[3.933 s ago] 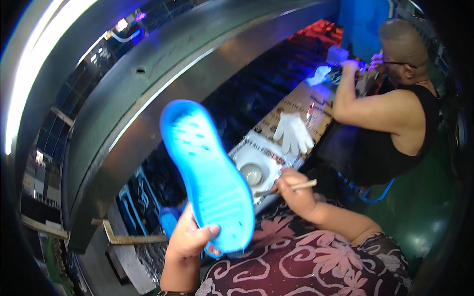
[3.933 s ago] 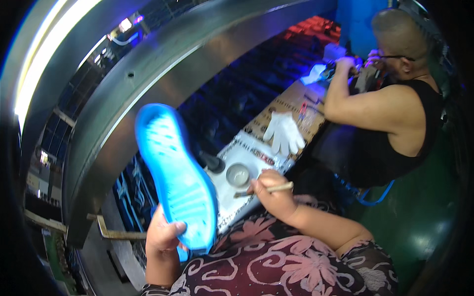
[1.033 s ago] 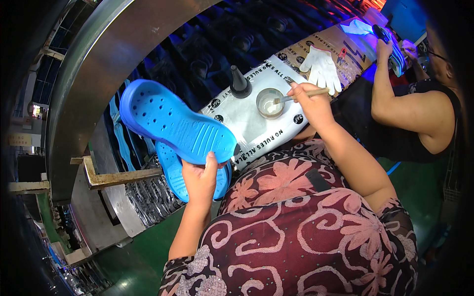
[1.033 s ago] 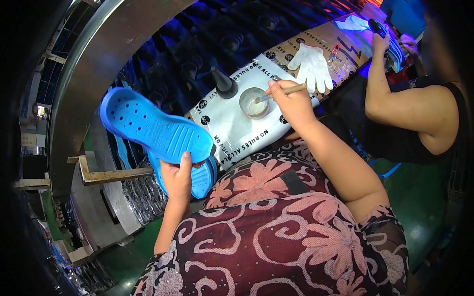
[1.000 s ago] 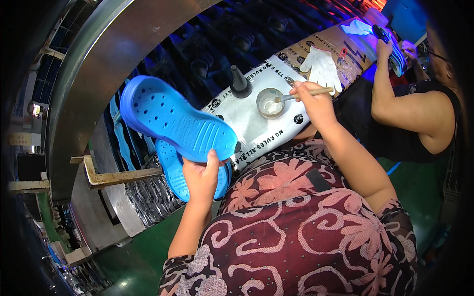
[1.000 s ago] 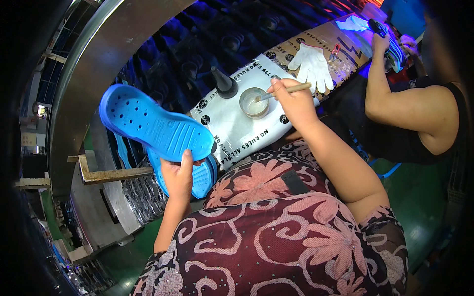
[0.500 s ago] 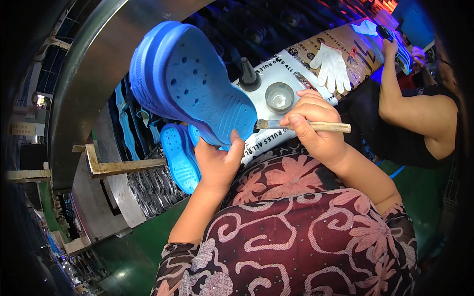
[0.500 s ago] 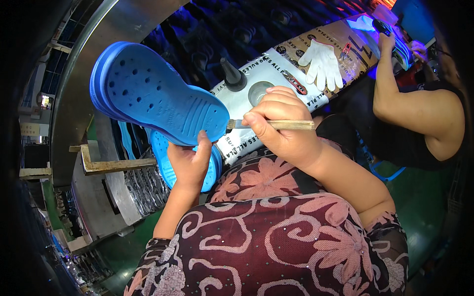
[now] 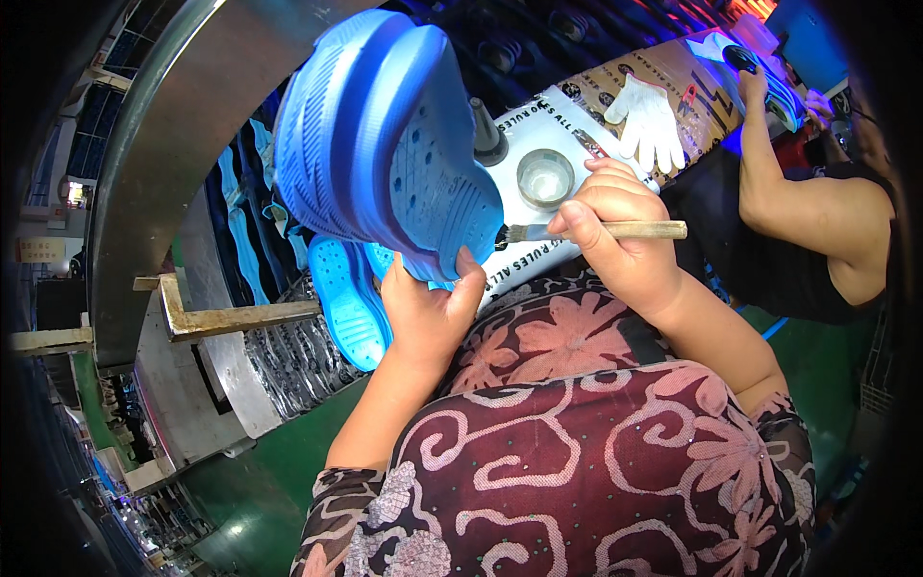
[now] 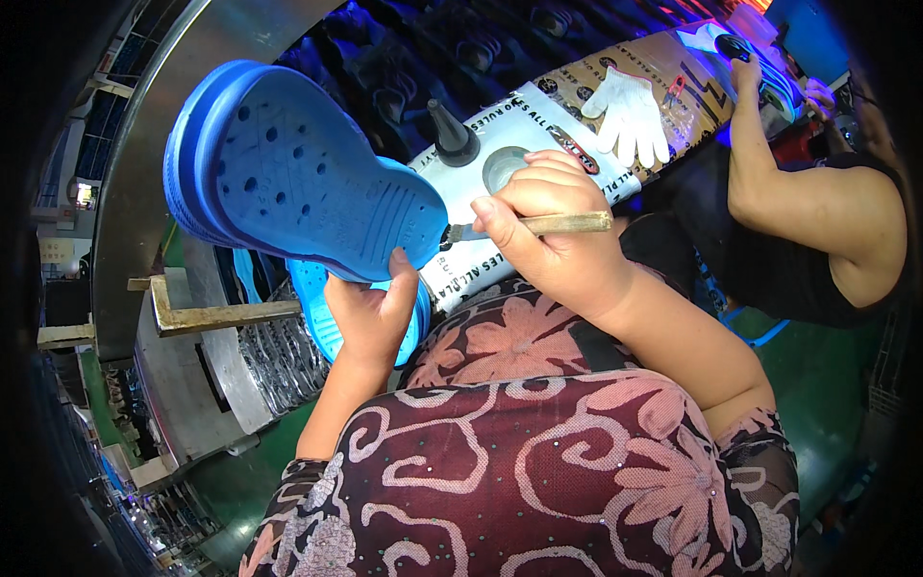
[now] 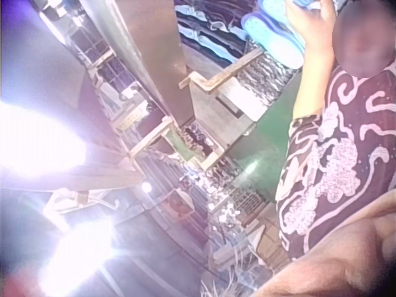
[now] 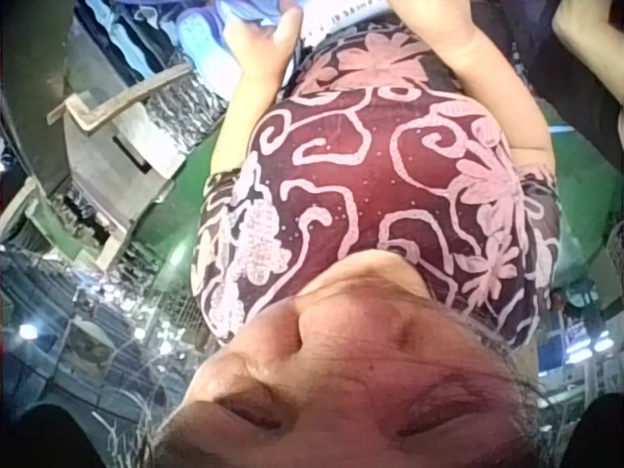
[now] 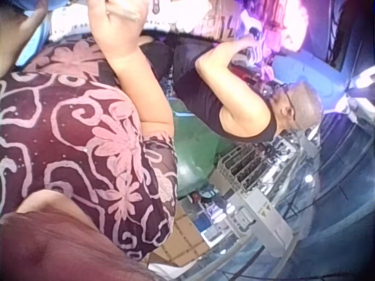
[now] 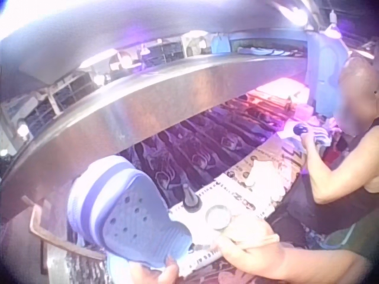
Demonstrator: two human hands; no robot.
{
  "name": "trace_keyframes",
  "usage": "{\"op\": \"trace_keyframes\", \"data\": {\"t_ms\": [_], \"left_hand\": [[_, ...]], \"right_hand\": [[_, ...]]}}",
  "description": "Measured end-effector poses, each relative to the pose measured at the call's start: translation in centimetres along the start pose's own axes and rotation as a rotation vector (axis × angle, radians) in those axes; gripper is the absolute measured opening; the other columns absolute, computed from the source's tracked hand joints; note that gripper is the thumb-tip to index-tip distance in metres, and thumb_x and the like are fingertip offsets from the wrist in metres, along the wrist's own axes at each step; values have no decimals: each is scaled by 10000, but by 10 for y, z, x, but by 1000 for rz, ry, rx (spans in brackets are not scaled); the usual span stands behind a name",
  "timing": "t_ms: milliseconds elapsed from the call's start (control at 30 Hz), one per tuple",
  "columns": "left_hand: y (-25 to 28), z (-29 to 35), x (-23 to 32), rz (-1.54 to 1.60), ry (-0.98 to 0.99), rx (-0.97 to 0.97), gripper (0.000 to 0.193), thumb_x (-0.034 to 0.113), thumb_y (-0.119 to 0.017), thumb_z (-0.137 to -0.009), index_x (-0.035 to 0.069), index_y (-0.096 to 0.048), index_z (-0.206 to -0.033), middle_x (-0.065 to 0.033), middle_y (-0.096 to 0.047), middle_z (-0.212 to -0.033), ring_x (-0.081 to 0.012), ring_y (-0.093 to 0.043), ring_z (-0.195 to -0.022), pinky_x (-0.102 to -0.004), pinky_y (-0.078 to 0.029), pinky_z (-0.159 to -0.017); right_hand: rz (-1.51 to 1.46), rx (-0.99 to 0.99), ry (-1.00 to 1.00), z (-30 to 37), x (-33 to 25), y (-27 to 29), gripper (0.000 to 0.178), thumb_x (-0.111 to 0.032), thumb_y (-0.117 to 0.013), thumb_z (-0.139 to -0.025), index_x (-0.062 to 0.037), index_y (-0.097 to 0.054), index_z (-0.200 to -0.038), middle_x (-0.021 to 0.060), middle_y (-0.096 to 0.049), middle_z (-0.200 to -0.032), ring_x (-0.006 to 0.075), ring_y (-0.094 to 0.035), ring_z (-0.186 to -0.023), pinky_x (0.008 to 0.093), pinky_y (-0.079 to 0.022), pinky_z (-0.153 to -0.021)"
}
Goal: The person applies adhesive to shoe soles by dipping a brush into a dish, spreading the liquid across each sole, and placing the coated soles onto an overhead conveyor.
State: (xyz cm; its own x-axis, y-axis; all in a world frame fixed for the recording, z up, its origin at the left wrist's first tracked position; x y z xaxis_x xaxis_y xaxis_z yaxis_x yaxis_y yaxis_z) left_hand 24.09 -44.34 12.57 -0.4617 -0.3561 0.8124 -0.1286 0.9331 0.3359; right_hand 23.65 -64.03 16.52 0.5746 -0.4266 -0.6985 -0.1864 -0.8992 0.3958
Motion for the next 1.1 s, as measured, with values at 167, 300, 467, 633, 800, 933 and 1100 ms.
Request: {"op": "trace_keyframes", "data": {"t_ms": [167,300,467,633,800,933,1100], "left_hand": [[-1,0,5,-15,-4,-11,176,-6,-641,-700,2,-595,-870,-101,-619,-744,-179,-605,-641,-286,-475,-610],[1,1,5,-62,-62,-13,177,-5,-647,-698,3,-593,-866,-107,-620,-735,-193,-606,-629,-289,-476,-605],[-1,3,8,-109,-104,-33,208,-10,-651,-698,3,-577,-893,-113,-620,-746,-207,-612,-633,-297,-479,-604],[-3,4,8,-89,-186,-32,307,-13,-663,-695,7,-543,-977,-117,-611,-758,-231,-616,-636,-310,-478,-594],[-1,5,7,-128,-222,-15,324,-26,-656,-689,7,-538,-988,-128,-611,-770,-265,-620,-634,-322,-478,-578],[-3,7,6,-117,-208,-34,285,-22,-653,-682,-1,-565,-953,-139,-611,-792,-288,-625,-663,-346,-477,-590],[-4,1,14,-87,-166,-33,229,11,-673,-685,-11,-626,-908,-140,-638,-865,-290,-638,-776,-363,-478,-703]], "right_hand": [[77,-21,88,0,-2,-11,233,-172,-606,-839,-57,-629,-637,35,-597,-605,240,-541,-591,369,-433,-773],[92,-53,41,1,1,-6,231,-169,-605,-840,-58,-630,-639,40,-601,-614,235,-543,-595,370,-433,-774],[31,-24,33,3,0,-2,191,-155,-624,-819,-62,-647,-654,39,-591,-602,222,-545,-587,363,-429,-783],[43,-52,106,3,-9,-11,178,-148,-629,-804,-63,-643,-648,39,-580,-594,219,-547,-587,365,-427,-800],[51,-99,84,6,-5,-12,174,-147,-630,-800,-63,-634,-647,43,-576,-593,221,-546,-587,362,-426,-805],[16,-58,86,4,-6,-12,199,-160,-628,-808,-59,-627,-637,47,-566,-578,230,-541,-579,365,-427,-795],[38,-81,69,5,-6,-18,234,-168,-623,-821,-49,-614,-620,53,-555,-565,241,-532,-566,367,-429,-779]]}}
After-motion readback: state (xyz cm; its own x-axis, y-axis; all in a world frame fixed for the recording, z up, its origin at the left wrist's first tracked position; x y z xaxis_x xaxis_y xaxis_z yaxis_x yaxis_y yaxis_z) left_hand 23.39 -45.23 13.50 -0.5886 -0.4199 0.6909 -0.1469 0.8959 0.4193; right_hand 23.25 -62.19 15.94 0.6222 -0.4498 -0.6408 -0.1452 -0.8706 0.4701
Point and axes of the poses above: each hand's wrist, its own z-axis away from the middle knuckle, its own y-axis out of the back of the hand, x = y × z, the point moved 8 cm from there along -z, towards the middle knuckle
